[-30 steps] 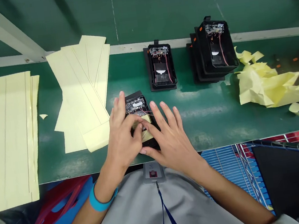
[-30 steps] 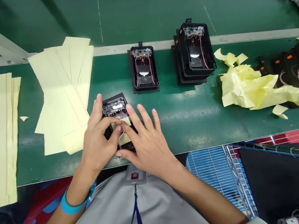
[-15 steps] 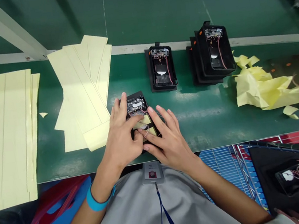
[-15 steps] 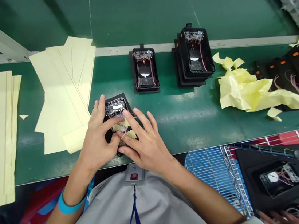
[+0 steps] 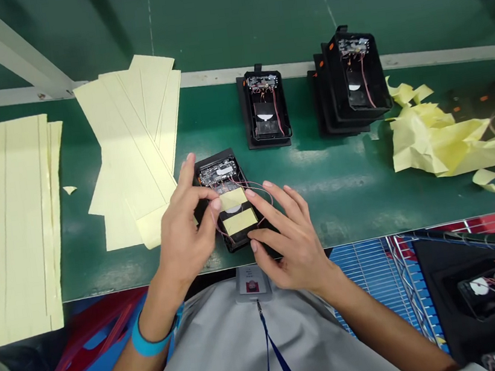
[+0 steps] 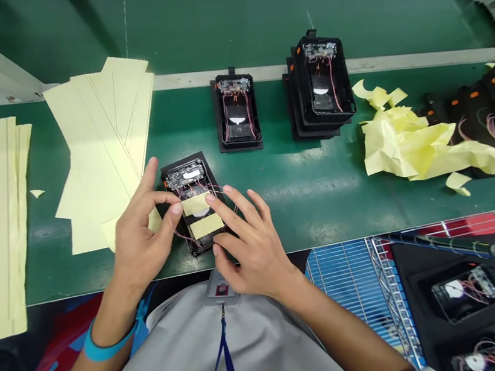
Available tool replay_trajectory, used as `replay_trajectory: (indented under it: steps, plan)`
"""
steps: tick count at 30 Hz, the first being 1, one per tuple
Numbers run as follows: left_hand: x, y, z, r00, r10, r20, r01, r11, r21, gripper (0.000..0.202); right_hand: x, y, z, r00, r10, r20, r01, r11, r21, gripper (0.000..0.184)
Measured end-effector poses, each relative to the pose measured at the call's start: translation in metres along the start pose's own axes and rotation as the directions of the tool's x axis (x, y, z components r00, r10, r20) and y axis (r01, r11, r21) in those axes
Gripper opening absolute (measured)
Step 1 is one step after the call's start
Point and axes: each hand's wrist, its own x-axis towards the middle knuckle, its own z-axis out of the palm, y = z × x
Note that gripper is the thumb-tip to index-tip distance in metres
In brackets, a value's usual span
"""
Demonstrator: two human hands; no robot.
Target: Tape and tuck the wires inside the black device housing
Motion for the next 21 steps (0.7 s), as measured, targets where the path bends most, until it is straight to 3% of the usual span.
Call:
replay_trajectory:
  steps: [3, 7, 10, 13, 17, 21]
  plan:
    - [-0.007, -0.011, -0.006, 0.999, -0.033, 0.000, 0.033, 0.997, -0.073, 0.017, 0.007, 0.001, -0.001, 0.998, -0.054, 0.037, 0.054, 0.999, -0.002, 0.018]
    - [-0.012, -0.021, -0.009, 0.999, 0.003, 0.032, 0.000, 0.997, -0.081, 0.023, 0.017, 0.001, 0.001, 0.976, -0.099, 0.194, 0.112, 0.992, -0.053, 0.035]
    - [-0.016, -0.014, -0.012, 0.996, 0.011, 0.090, 0.000, 0.993, -0.120, 0.032, 0.020, -0.001, 0.003, 0.966, -0.089, 0.242, 0.114, 0.989, -0.091, 0.051]
    - [-0.024, 0.002, -0.017, 0.995, -0.026, 0.097, 0.036, 0.993, -0.109, 0.053, 0.018, -0.005, 0.003, 0.971, -0.081, 0.225, 0.101, 0.992, -0.075, 0.052]
    - [-0.033, 0.017, -0.017, 0.995, -0.034, 0.090, 0.030, 0.999, 0.044, 0.040, 0.015, -0.014, 0.003, 0.971, -0.082, 0.223, 0.093, 0.995, -0.041, 0.047]
    - [-0.031, 0.015, -0.010, 0.995, -0.065, 0.081, 0.053, 0.988, 0.144, 0.025, 0.013, -0.018, 0.006, 0.962, -0.130, 0.241, 0.137, 0.991, -0.011, 0.039]
